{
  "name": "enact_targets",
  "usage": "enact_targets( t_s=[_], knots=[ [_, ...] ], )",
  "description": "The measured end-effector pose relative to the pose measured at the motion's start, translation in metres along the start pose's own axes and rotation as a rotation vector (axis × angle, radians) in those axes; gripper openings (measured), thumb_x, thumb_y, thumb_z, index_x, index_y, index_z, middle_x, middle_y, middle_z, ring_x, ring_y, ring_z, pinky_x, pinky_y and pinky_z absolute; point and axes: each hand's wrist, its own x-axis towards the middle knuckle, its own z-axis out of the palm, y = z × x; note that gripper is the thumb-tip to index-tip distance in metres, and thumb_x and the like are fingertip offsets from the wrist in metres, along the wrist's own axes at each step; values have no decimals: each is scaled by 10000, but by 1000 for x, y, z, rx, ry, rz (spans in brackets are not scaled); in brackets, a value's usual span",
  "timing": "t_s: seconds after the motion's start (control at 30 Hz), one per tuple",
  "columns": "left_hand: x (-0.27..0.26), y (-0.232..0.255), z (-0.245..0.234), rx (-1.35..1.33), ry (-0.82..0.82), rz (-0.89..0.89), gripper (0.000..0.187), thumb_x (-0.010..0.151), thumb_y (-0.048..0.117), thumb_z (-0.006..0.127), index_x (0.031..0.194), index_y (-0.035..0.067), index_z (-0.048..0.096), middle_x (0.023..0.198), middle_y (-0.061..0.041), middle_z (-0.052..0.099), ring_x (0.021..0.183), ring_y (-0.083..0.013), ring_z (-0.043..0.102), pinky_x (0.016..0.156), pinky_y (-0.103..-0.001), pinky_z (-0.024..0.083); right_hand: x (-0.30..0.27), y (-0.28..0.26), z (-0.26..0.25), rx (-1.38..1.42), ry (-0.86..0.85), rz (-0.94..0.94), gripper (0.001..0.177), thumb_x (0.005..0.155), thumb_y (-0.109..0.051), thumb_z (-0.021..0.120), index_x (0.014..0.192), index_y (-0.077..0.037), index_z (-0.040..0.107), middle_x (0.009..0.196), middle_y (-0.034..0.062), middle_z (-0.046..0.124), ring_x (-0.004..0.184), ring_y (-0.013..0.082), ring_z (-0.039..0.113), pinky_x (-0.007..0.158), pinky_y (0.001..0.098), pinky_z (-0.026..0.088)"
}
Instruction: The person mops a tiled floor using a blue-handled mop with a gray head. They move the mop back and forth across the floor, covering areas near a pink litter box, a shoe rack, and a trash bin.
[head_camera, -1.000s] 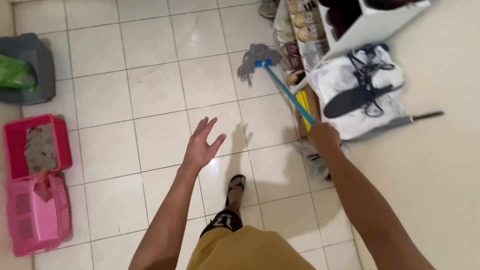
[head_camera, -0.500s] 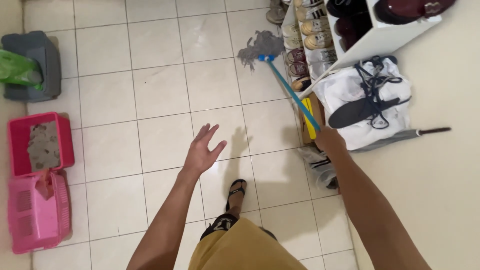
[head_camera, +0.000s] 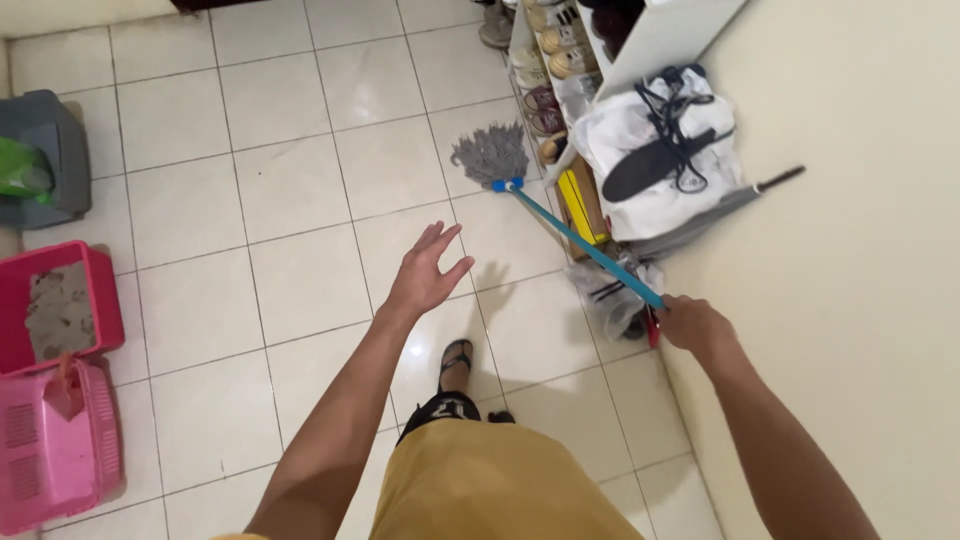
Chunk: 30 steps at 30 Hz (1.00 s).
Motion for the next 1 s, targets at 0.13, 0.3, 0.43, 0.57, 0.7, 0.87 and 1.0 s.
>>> enact_targets(
  t_s=[0.13, 0.3, 0.43, 0.57, 0.7, 0.87, 1.0],
  knots=[
    [-34, 23, 15, -16, -47, -6, 614, 915, 373, 749, 1481, 231, 559, 1556, -241, 456, 1450, -408, 419, 1187, -513, 411, -117, 1, -55, -62, -99, 114, 536, 979, -396, 386, 1497, -388, 525, 1343, 72, 708, 1220, 349, 699, 1019, 481, 593],
    [-57, 31, 31, -9, -80, -49, 624, 901, 412, 750, 1480, 282, 559, 1575, -203, 447, 1470, -366, 402, 1208, -483, 391, -164, 34, -51, 79, -91, 228, 501, 940, -535, 526, 1436, -488, 581, 1245, 130, 778, 1196, 344, 720, 1005, 471, 597],
    [-52, 22, 45, -4, -83, -45, 627, 894, 427, 755, 1475, 292, 562, 1566, -187, 466, 1468, -354, 408, 1210, -472, 393, -157, 31, -52, 61, -47, 217, 442, 939, -523, 533, 1350, -443, 672, 1196, 128, 788, 1159, 344, 734, 951, 477, 616],
    [-27, 9, 49, -19, -21, 5, 622, 878, 408, 766, 1458, 283, 579, 1562, -201, 464, 1428, -370, 451, 1189, -472, 422, -164, -8, -95, 85, 16, 188, 416, 931, -410, 536, 1303, -367, 718, 1148, 179, 789, 1088, 386, 753, 936, 504, 610],
    [19, -5, 38, 13, 109, 136, 602, 868, 370, 794, 1426, 227, 619, 1525, -262, 484, 1376, -431, 491, 1141, -509, 462, -135, -45, -134, 51, 38, 162, 457, 943, -391, 520, 1373, -397, 674, 1169, 184, 786, 1098, 392, 750, 943, 513, 611],
    [88, -37, 11, 1, 165, 167, 598, 851, 349, 826, 1403, 209, 644, 1478, -297, 513, 1346, -469, 501, 1111, -530, 475, -48, -85, -163, 5, 68, 84, 462, 982, -375, 489, 1415, -339, 647, 1168, 197, 765, 1086, 402, 746, 937, 518, 607],
    [134, -60, -16, 17, 168, 137, 611, 846, 348, 824, 1412, 218, 638, 1465, -294, 529, 1343, -478, 501, 1103, -533, 481, 55, -116, -174, -133, 119, -75, 468, 992, -356, 490, 1428, -260, 633, 1167, 181, 751, 1068, 386, 745, 877, 523, 629]
  ],
)
